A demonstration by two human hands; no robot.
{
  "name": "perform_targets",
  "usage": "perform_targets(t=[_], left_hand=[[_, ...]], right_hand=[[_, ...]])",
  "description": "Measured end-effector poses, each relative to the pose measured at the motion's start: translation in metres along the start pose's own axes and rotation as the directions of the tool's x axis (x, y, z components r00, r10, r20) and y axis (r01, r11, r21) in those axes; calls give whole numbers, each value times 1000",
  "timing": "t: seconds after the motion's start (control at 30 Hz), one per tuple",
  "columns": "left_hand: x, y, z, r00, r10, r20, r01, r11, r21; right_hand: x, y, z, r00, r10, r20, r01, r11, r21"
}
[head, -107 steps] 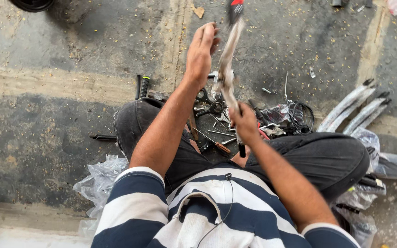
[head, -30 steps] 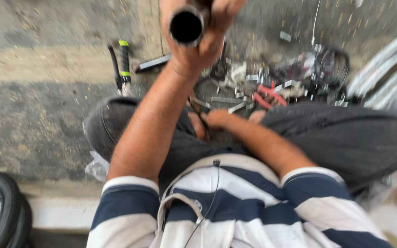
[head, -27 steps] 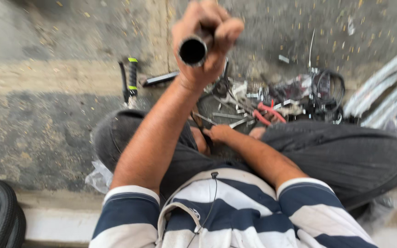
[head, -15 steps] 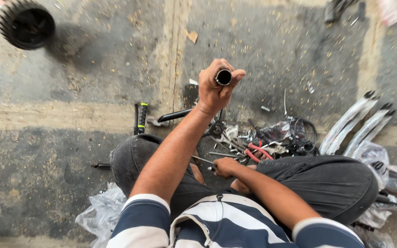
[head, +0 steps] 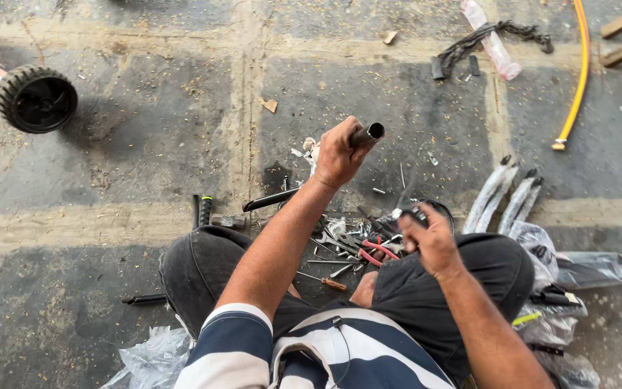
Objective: The person sits on the floor assembling a bicycle handlebar. They push and twist a rubber grip onto the handlebar end, use pliers on the handlebar and brake cable, and thread and position the brake cable along the handlebar assembly.
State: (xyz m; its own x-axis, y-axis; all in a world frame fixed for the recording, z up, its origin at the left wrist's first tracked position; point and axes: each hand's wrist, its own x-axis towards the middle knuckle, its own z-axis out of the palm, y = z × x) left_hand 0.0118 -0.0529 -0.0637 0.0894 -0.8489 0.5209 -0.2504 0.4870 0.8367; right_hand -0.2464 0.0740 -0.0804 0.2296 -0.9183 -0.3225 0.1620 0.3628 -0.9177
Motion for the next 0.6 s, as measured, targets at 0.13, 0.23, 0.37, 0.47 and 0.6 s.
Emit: perform_targets(t=[0.13, 0.23, 0.37, 0.47, 0.6], left_hand=[[-3, 8, 17, 998, -44, 52, 43, 999, 23], [0, 19, 22, 997, -44, 68, 40, 997, 62], [3, 37, 15, 996, -48, 79, 44, 998, 53], [0, 53, 6, 992, 106, 75, -94, 985, -143], [-9, 72, -1, 953, 197, 230, -135, 956, -260]], right_hand=[[-12, -36, 5, 975, -217, -49, 222, 959, 175], [-17, -61, 23, 965, -223, -140, 241, 961, 132], [-14, -61, 40, 972, -167, -164, 174, 984, 29], [-2, -33, 41, 981, -31, -190, -1, 986, -168], [17, 19, 49, 981, 159, -107, -172, 977, -123]])
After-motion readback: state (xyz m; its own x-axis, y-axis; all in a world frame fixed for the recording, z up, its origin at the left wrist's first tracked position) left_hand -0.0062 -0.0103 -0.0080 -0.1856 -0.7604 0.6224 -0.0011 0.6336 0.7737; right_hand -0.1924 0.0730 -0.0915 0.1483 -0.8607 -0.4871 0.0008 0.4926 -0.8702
